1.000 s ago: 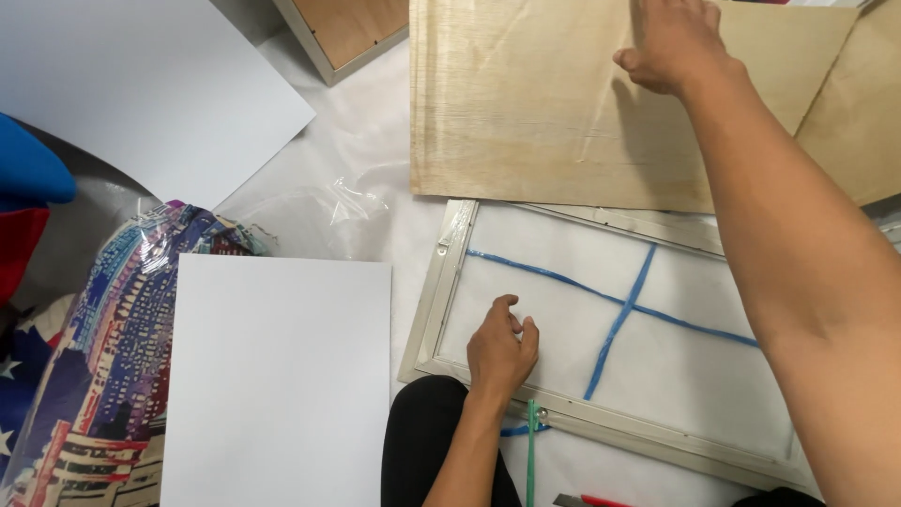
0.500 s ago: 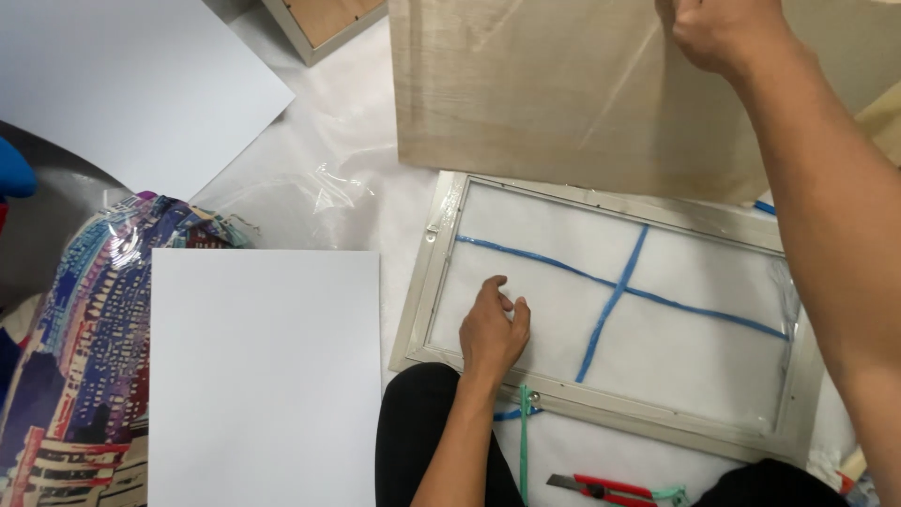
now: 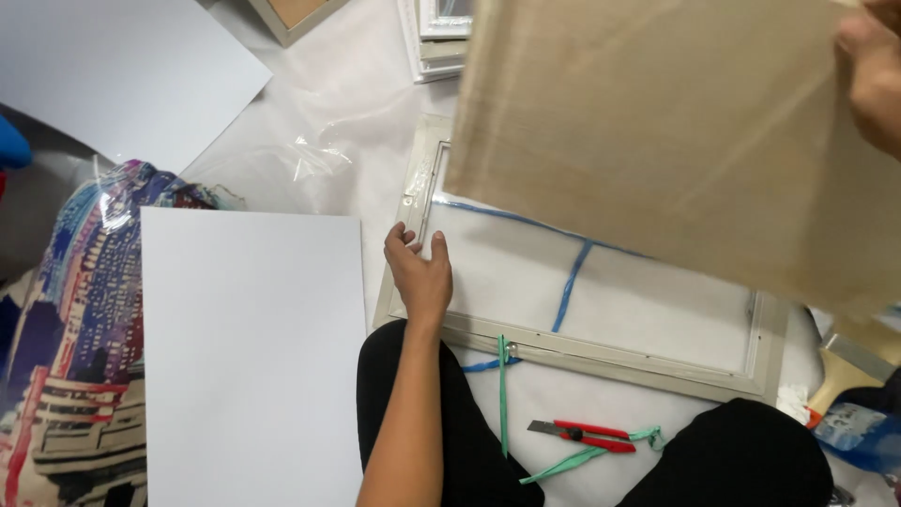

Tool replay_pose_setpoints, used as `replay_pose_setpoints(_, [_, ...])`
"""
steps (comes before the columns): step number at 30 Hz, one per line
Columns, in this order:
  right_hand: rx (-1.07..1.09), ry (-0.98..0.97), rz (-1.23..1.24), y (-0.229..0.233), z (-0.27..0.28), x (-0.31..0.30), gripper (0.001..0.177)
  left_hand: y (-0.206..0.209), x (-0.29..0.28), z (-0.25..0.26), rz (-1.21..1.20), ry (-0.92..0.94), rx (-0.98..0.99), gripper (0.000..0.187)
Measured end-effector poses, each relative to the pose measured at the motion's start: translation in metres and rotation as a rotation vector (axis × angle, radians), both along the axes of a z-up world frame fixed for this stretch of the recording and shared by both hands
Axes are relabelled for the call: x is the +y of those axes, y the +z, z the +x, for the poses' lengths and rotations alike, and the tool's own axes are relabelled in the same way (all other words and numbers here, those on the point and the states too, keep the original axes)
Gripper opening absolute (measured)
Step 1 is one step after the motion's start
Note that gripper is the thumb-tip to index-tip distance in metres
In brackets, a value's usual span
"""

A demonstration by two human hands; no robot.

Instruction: Disassembling a picture frame, cleaning the glass, and reassembling it with a white backing.

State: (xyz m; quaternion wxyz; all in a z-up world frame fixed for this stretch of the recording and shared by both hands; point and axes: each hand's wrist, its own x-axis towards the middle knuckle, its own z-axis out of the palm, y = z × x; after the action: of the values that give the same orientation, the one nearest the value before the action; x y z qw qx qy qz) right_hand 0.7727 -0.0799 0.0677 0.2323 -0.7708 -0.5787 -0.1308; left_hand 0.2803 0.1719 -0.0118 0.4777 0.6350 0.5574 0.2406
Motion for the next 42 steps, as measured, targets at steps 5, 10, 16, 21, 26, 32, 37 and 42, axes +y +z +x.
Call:
replay_pose_setpoints(5, [0.603,-0.029,0.033,-0.06,-0.014,-0.071,0.012,-0.039,0.057,-0.014,-0.006,-0.166,0.445,0.072])
replay_pose_setpoints(10, [0.314,-0.406,-0.306,0.024,-0.162,0.008,0.017,-0.068,0.067,-0.02,-0.064,-0.179,0.608,0.065])
replay_pose_setpoints(16, [0.733,-0.523,-0.4,-0.017,-0.159,0.073,0.021,-0.047,0.064,-0.012,-0.072,-0.167,0.575,0.056])
replay_pose_setpoints(21, [0.578,-0.396,-0.518,-0.13,-0.108,0.092,0.026,-0.05,0.065,-0.006,-0.08,-0.114,0.591,0.063])
replay_pose_setpoints(26, [0.643,-0.423,-0.604,-0.152,-0.108,0.11,0.028,-0.039,0.066,0.003,-0.12,-0.126,0.61,0.069])
replay_pose_setpoints(32, [0.598,-0.399,-0.559,-0.168,-0.12,0.11,0.028,-0.038,0.066,0.007,-0.144,-0.121,0.631,0.077])
replay_pose_setpoints(37, [0.428,-0.357,-0.45,-0.175,-0.133,0.104,0.027,-0.047,0.066,0.008,-0.128,-0.132,0.635,0.081])
replay_pose_setpoints(42, [0.332,-0.218,-0.253,-0.149,-0.165,0.078,0.055,-0.053,0.064,0.009,-0.1,-0.139,0.658,0.086])
